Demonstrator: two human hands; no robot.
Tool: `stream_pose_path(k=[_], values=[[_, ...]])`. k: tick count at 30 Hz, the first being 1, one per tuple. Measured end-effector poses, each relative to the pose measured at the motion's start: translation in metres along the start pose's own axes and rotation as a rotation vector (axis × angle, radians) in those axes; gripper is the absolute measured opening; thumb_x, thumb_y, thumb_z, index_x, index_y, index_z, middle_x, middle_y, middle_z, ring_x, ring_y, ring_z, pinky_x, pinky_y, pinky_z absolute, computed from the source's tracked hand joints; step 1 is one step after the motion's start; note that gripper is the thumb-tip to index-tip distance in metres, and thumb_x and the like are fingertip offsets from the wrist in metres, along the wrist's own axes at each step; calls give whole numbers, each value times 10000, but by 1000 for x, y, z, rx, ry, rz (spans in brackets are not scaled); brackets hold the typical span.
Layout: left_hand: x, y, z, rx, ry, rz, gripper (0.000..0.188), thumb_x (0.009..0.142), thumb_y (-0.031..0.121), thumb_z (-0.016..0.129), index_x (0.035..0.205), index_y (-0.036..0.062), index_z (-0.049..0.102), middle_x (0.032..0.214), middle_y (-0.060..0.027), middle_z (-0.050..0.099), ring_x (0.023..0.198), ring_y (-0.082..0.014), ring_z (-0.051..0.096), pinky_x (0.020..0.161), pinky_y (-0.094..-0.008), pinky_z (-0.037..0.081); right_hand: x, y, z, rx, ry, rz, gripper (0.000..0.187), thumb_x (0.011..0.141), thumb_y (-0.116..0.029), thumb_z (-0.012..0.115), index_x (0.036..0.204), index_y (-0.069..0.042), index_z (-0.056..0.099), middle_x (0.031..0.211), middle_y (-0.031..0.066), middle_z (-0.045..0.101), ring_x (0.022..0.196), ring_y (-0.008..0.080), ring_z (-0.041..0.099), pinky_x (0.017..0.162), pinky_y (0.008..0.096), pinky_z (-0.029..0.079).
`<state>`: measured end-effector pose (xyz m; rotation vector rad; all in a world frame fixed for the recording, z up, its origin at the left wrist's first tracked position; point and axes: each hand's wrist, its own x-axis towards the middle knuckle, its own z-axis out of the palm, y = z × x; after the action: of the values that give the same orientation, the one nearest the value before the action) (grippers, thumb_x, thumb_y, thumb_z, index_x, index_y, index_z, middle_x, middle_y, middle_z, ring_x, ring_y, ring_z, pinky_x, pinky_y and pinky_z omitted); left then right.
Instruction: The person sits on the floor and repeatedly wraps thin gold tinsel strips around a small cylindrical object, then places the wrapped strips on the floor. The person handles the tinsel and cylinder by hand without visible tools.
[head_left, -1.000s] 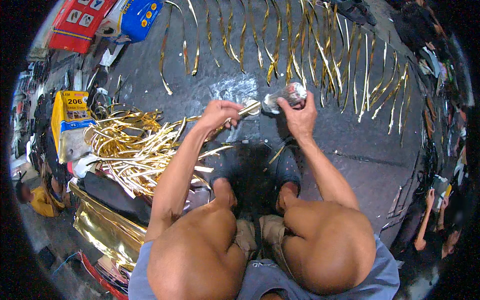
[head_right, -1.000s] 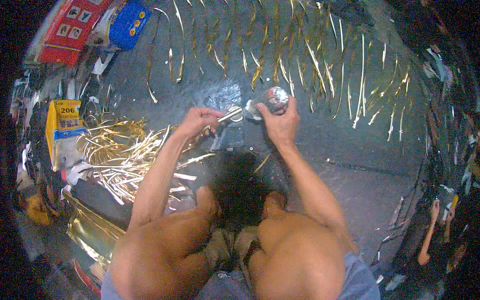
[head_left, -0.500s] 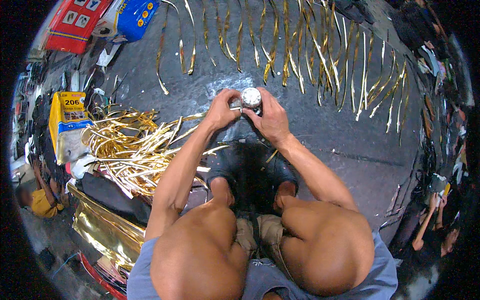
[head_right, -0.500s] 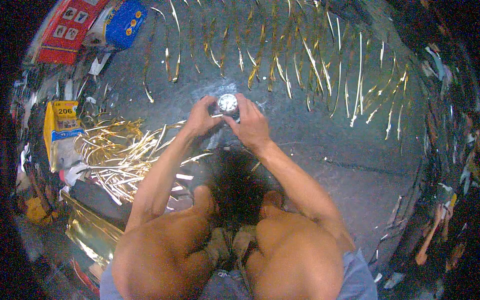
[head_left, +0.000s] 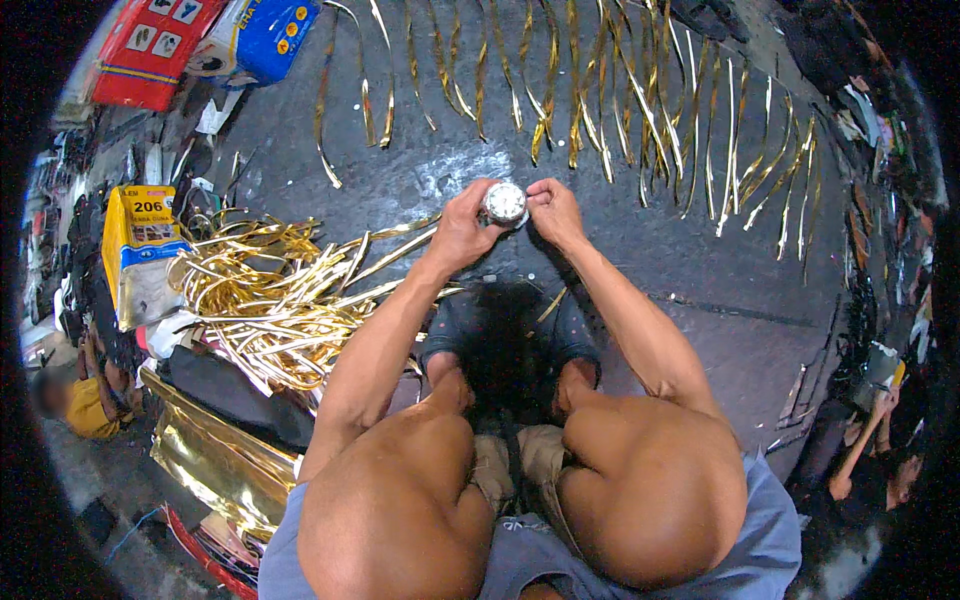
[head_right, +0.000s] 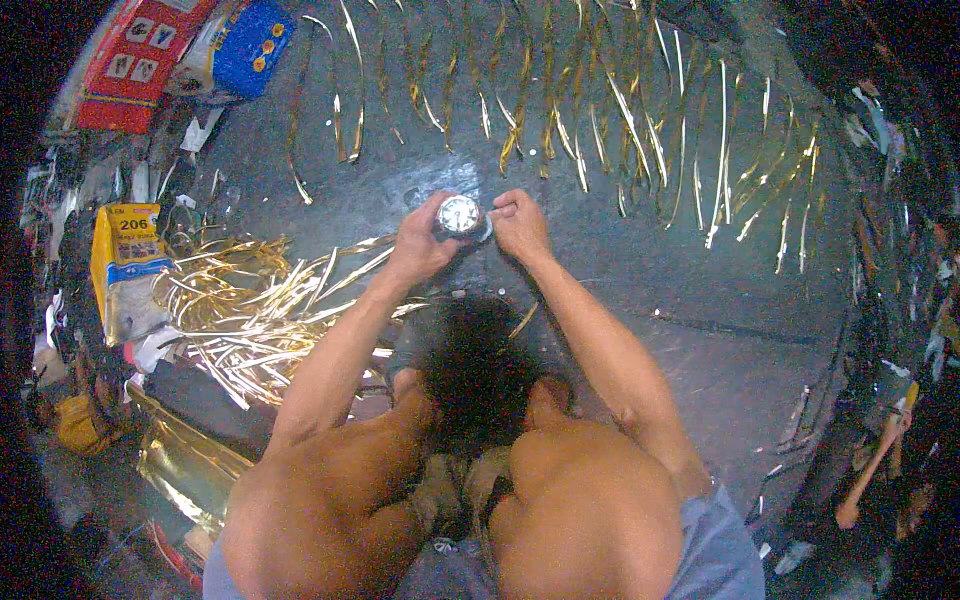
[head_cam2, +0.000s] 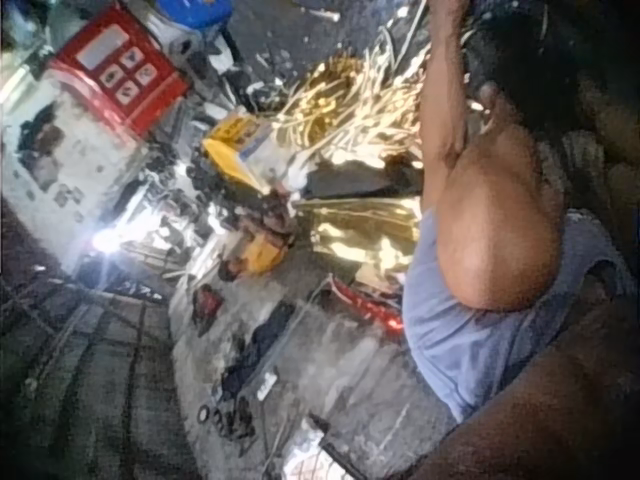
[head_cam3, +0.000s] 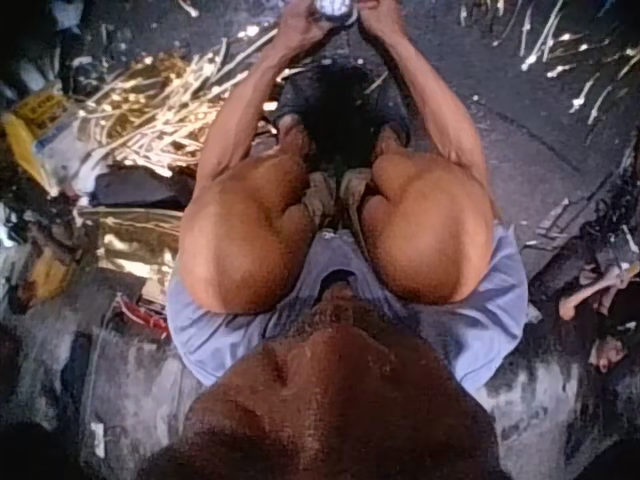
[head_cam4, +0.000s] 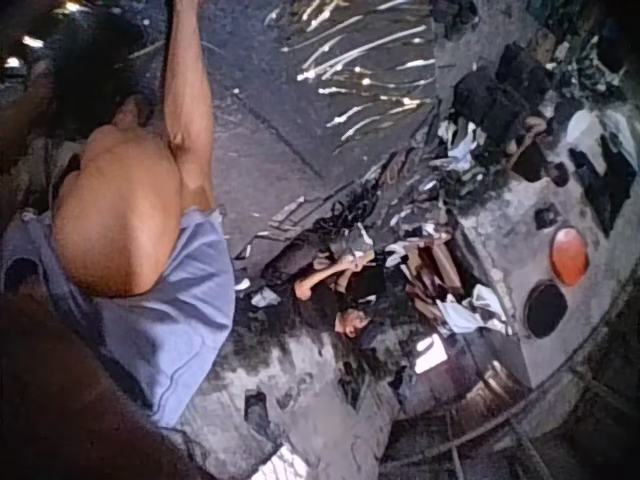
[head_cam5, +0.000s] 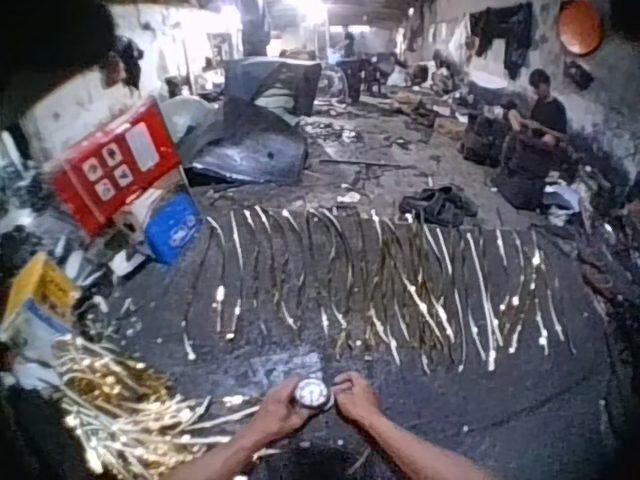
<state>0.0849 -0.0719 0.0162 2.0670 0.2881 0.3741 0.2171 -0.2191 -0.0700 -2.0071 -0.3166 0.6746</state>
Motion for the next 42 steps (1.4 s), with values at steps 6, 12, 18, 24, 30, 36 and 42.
stream_pose_path(k=[6,12,18,24,30,36,42], values=[[3,-12,4,-25,-11,-8,533,748,28,777,1250,34,598,1130,-183,697,1094,-369,693,935,-419,548,-10,-36,-25,496,-52,250,321,833,18,750,1077,-48,551,856,93,689,705,177,666,587,310,533],[-9,-9,-8,15,0,22,510,761,24,799,1230,30,600,1130,-193,687,1097,-378,681,931,-416,549,-68,-142,-137,941,-133,-97,267,900,8,702,1112,-54,552,996,119,693,830,140,637,705,227,531],[-6,-9,-6,48,-5,11,523,750,14,794,1238,29,606,1163,-186,682,1122,-383,670,945,-425,544,-122,-234,-242,1073,-271,-363,456,890,56,613,1307,27,431,999,119,489,811,146,510,698,217,499],[-3,-8,0,29,-52,3,549,749,39,802,1259,29,600,1209,-183,668,1154,-388,650,976,-431,529,-140,-271,-296,825,-195,-600,626,961,14,556,1509,129,275,1332,258,480,1082,265,549,834,304,537],[-23,-9,-22,222,-36,-162,611,749,7,725,1339,50,573,1381,-203,569,1292,-410,549,1087,-452,479,-24,-327,-281,123,141,-776,329,943,7,614,1252,114,572,1150,197,636,1007,205,638,836,273,567],[-68,-45,-60,793,-77,-306,487,769,-34,679,1242,53,601,1257,-188,585,1187,-383,590,945,-474,539,90,-380,-241,826,111,-772,100,971,-80,658,992,2,711,797,37,709,732,124,691,723,222,604],[-75,-46,-77,821,-104,-385,326,771,-29,684,1086,31,626,1115,-203,595,1002,-407,654,846,-492,558,143,-317,-237,1070,173,-814,89,944,-48,640,909,-6,710,816,52,712,747,147,685,689,249,567]])
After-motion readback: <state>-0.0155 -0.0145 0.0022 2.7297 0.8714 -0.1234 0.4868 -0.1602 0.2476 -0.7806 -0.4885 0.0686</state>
